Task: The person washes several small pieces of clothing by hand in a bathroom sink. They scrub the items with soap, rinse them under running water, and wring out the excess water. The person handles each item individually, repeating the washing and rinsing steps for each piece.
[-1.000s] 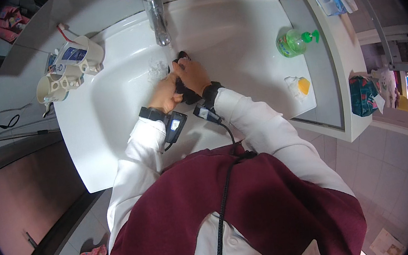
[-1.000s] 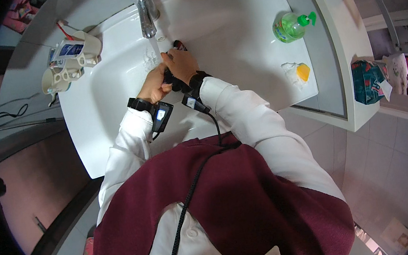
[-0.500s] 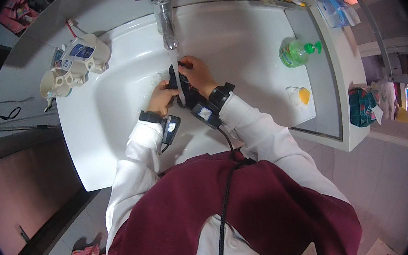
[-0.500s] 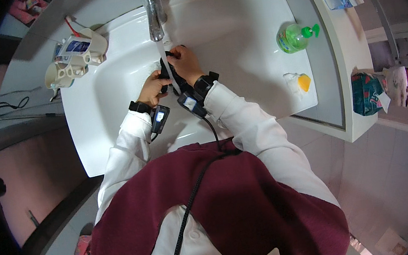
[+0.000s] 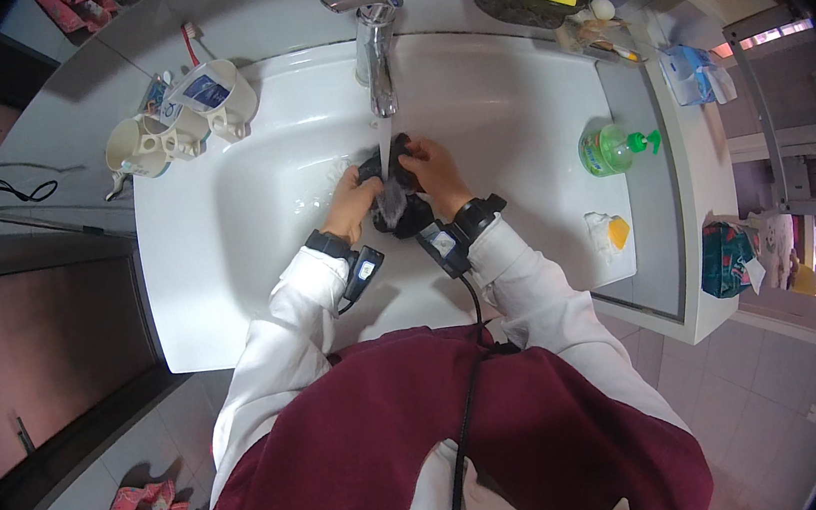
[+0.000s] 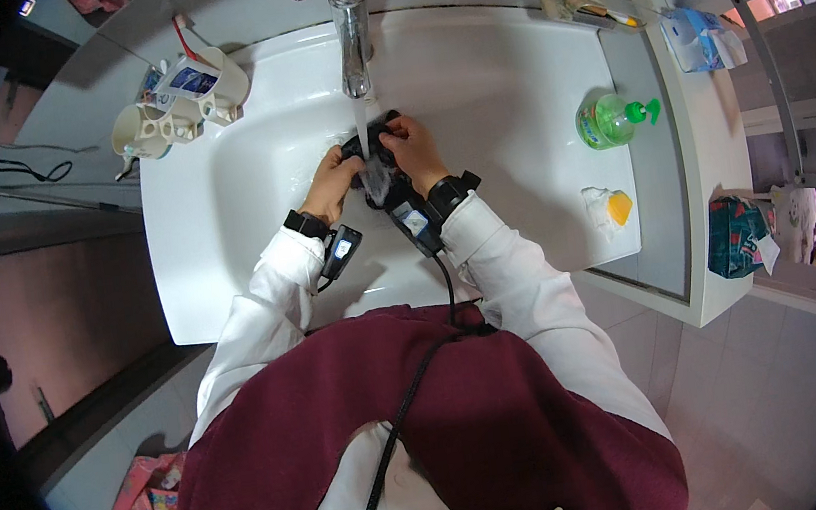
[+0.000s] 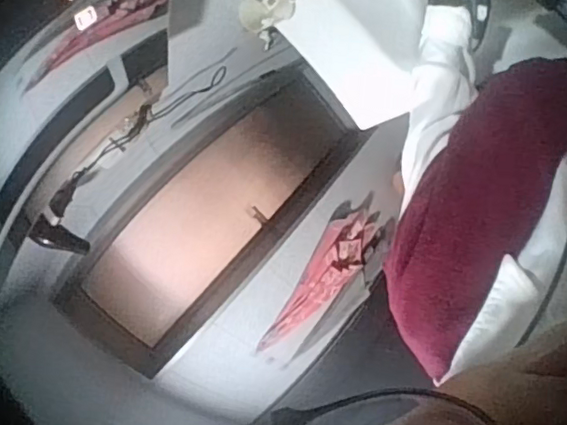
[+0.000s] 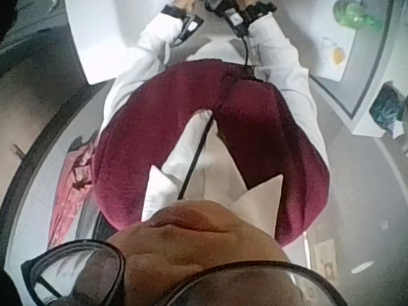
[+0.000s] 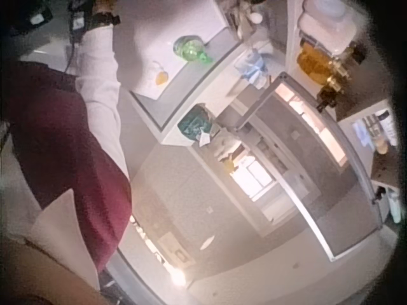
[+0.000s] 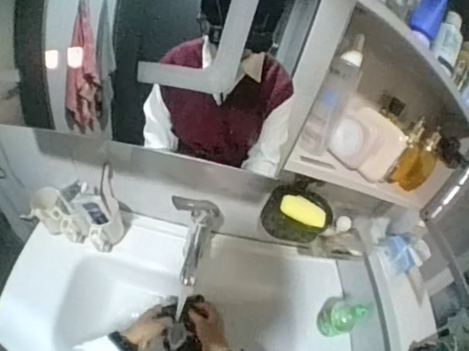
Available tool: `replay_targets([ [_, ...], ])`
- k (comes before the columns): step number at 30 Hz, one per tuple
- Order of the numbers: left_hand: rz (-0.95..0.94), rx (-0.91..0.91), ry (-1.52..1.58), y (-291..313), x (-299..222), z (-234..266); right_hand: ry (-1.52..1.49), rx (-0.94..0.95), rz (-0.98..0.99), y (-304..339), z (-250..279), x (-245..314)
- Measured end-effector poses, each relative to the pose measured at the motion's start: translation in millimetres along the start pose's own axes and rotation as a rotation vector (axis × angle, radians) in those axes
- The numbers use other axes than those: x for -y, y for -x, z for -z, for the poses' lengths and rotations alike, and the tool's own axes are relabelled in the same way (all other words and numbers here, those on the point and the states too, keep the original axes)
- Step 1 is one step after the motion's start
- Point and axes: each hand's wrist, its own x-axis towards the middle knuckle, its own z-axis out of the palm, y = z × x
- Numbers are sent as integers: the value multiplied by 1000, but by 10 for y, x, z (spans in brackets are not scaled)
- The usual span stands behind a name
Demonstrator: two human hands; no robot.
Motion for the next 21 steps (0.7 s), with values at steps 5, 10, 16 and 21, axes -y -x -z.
replay_targets([
  [5, 15, 6, 236, 77, -240, -90, -175, 77, -395, 119, 35, 35],
  [10, 17, 32, 482, 156, -307, -197, -340, 312, -351, 156, 22, 9],
  [16, -112, 0, -50, -50, -19, -112, -31, 148, -56, 156, -245, -142],
  [21, -563, -263, -786, -158, 147, -114, -102, 61, -282, 260, -361, -6],
])
